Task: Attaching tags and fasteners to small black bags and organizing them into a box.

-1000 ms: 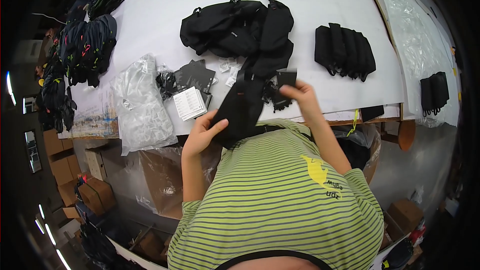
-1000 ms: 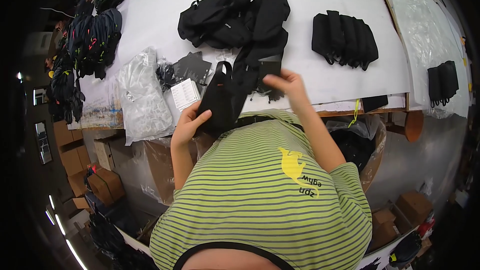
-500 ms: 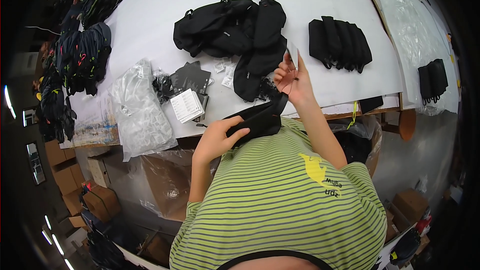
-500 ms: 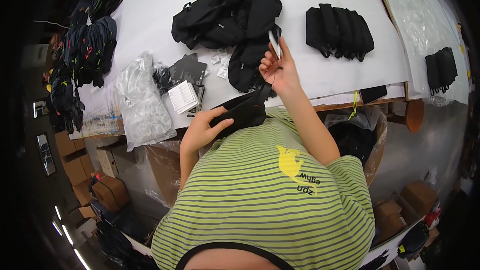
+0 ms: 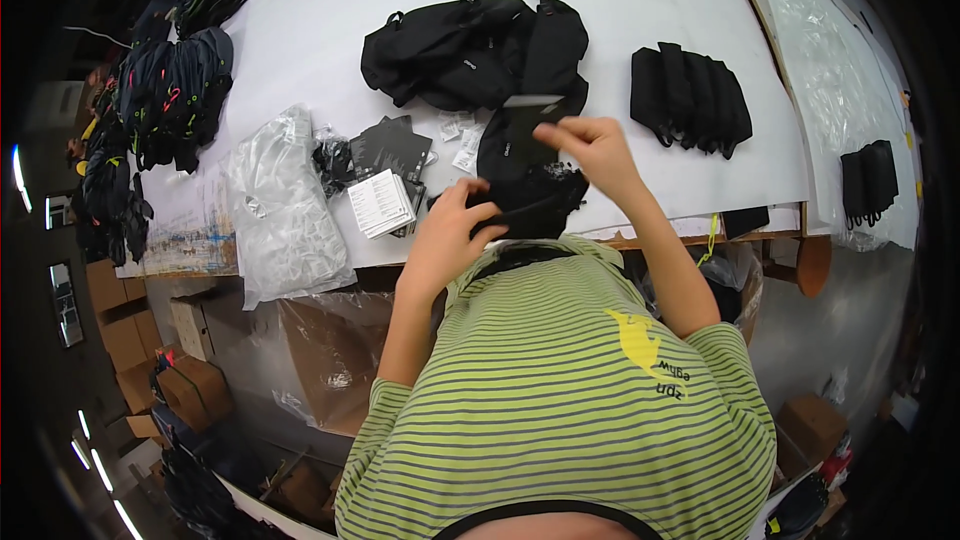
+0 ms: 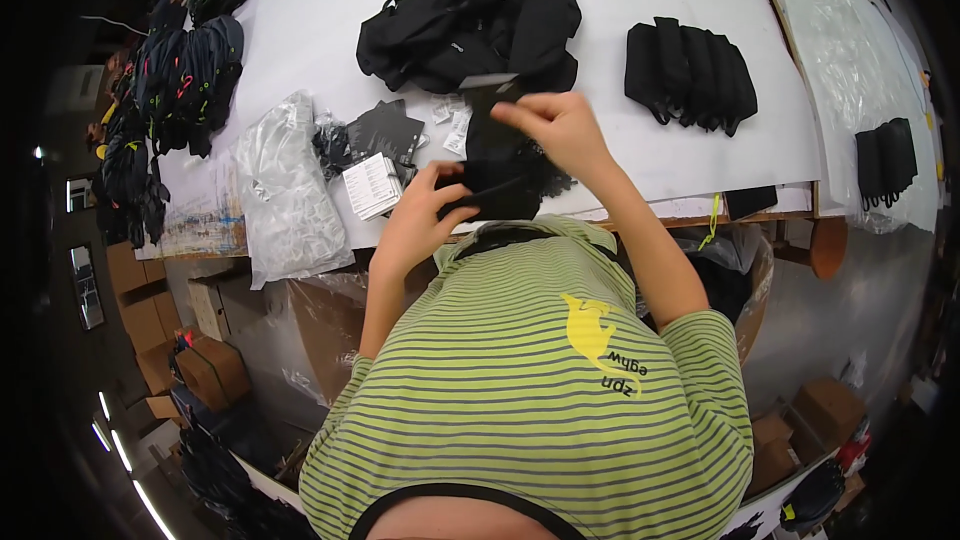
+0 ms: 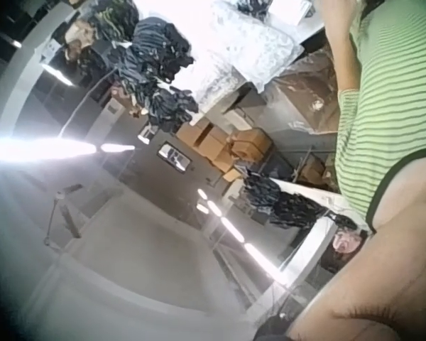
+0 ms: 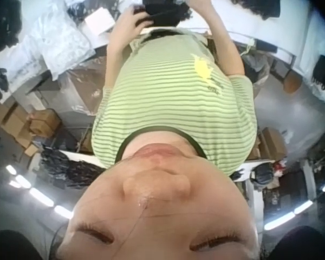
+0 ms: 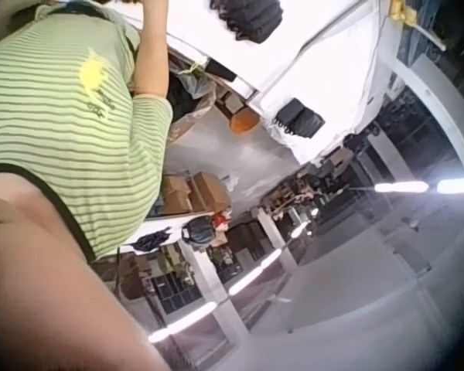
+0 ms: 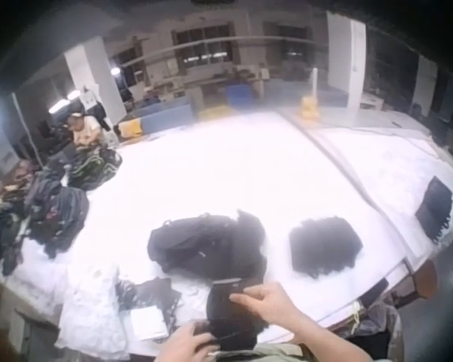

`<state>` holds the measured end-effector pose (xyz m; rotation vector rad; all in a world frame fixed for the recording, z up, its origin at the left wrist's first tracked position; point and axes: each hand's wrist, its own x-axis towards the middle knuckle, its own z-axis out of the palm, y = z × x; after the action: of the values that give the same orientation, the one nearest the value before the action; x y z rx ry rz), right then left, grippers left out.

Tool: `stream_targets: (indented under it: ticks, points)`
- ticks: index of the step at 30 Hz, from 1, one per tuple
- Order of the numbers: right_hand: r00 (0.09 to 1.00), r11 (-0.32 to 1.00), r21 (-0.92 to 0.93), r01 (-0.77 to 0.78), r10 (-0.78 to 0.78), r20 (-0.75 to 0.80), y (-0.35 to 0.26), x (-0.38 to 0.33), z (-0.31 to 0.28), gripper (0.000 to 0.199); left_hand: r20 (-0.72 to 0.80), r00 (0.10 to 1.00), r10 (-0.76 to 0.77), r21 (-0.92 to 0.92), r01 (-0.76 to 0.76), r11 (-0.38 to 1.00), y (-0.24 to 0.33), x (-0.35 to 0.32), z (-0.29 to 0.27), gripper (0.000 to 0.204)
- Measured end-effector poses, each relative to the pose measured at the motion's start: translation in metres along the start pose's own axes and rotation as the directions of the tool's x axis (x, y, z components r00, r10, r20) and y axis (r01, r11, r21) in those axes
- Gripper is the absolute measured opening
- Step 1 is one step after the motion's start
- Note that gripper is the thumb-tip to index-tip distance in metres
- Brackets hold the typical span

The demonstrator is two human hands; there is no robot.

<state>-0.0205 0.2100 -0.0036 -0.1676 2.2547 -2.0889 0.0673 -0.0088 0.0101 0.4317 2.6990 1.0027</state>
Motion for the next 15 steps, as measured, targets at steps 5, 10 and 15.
stream_targets:
  ticks: [5,10,15]
  points:
    - [0.817,0.652,-0.677,0.340,0.151,0.556,-0.012,-0.023,0.008,0.030,-0.216,0.917,0.337,0.183,-0.301,0.936,0.011,0.015,0.012,0.016]
    - [0.799,0.786,-0.590,0.185,0.229,0.556,-0.010,-0.037,-0.007,0.031,0.097,0.965,0.244,0.004,-0.245,0.969,-0.010,0.024,0.019,0.015]
    - [0.785,0.710,-0.670,0.217,0.281,0.552,-0.004,-0.038,-0.024,0.034,-0.071,0.997,-0.031,-0.694,-0.027,0.719,-0.063,0.075,0.054,0.011]
